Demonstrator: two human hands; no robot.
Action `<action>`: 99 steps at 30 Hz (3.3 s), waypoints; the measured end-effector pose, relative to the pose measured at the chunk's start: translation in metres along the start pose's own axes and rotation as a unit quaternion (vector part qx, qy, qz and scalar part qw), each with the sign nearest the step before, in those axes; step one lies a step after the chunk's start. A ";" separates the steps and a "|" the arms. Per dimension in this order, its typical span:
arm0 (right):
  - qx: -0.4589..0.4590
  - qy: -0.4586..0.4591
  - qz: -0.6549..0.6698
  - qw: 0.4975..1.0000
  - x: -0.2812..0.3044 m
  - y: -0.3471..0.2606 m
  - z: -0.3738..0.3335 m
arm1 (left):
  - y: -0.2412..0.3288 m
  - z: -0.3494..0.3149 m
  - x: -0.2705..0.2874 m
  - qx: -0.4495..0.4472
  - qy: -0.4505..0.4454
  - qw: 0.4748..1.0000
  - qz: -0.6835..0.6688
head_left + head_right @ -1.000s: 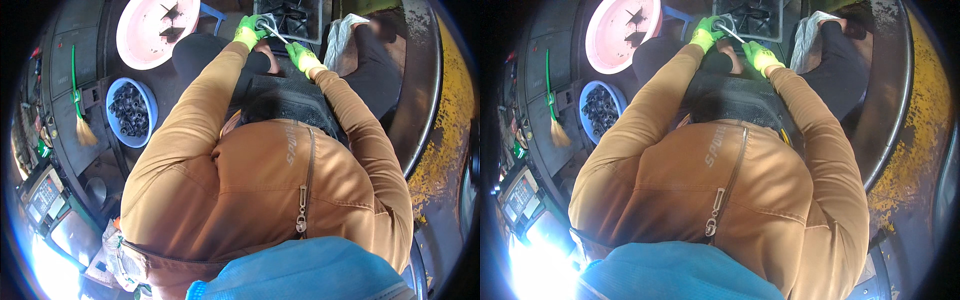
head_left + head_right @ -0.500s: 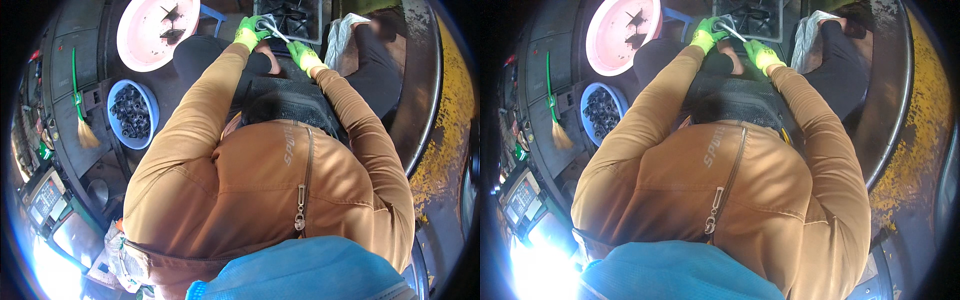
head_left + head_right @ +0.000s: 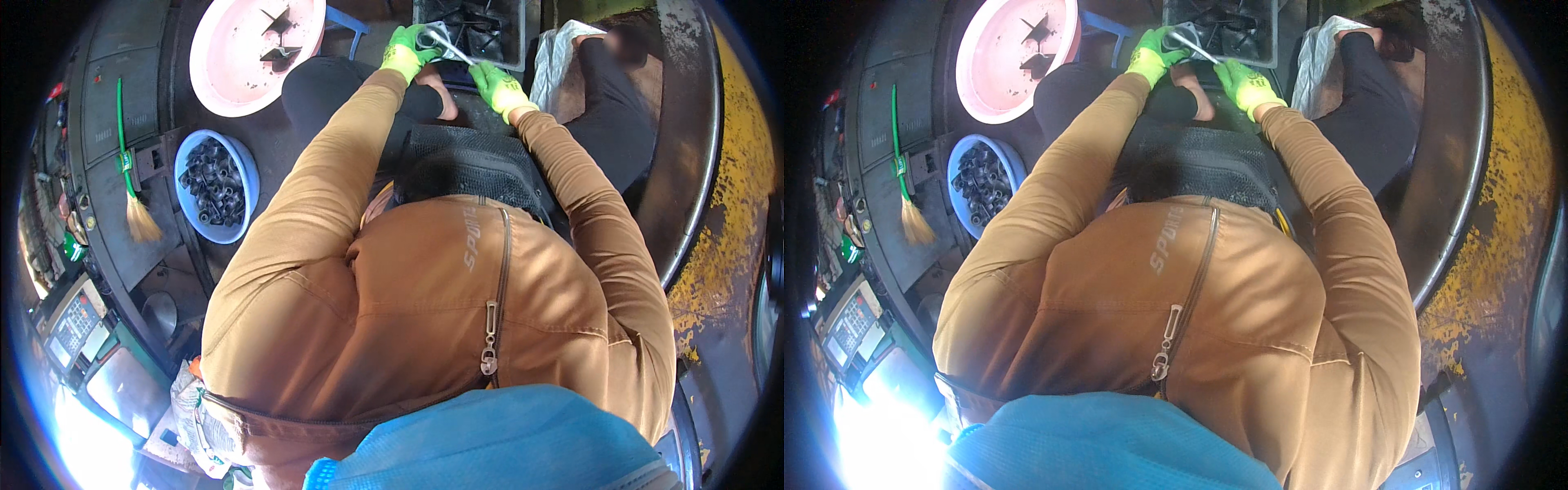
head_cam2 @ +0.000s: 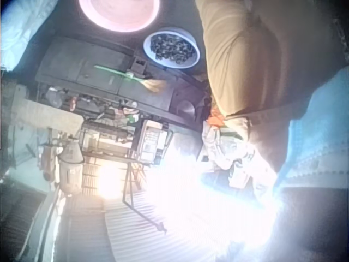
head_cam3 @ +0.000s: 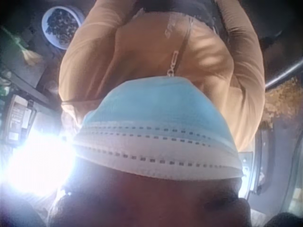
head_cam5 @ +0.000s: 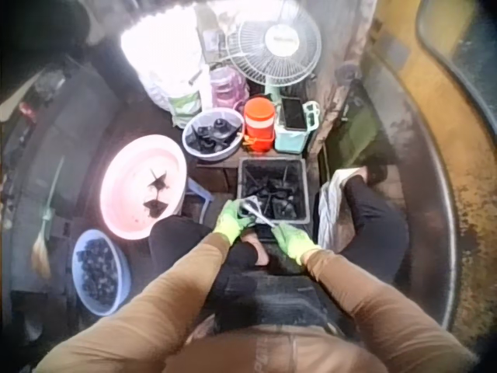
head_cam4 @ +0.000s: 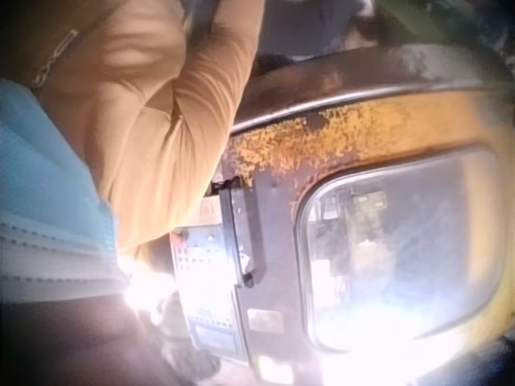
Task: The person uses a metal hook to pick up small black metal parts from a tray and transfer them into a pink basin. The person repeatedly reaches into the tray, lifts parts with the hook, and places them into the basin.
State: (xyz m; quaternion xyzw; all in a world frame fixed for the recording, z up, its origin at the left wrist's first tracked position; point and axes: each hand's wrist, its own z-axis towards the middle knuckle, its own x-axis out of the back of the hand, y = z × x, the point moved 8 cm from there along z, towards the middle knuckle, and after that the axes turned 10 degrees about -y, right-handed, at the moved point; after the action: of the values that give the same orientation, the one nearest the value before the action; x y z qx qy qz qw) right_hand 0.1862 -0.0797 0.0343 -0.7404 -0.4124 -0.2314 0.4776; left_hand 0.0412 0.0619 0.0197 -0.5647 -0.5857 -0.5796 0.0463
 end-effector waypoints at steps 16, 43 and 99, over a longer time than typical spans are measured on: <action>-0.084 -0.077 0.011 0.993 -0.005 0.012 0.001 | 0.001 -0.004 0.003 0.003 0.017 1.000 -0.012; 0.014 0.263 0.430 0.863 0.131 0.025 -0.098 | -0.066 0.079 0.128 0.133 0.233 0.834 -0.482; -0.112 0.074 0.730 0.670 0.085 0.007 -0.054 | 0.015 0.096 0.064 0.015 -0.066 0.948 -0.310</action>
State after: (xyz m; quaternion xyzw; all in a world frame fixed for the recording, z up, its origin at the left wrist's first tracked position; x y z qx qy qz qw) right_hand 0.2416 -0.0964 0.1169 -0.8337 0.3251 0.0927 0.4367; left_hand 0.0867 0.1661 0.0430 -0.3918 -0.7420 -0.5181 -0.1660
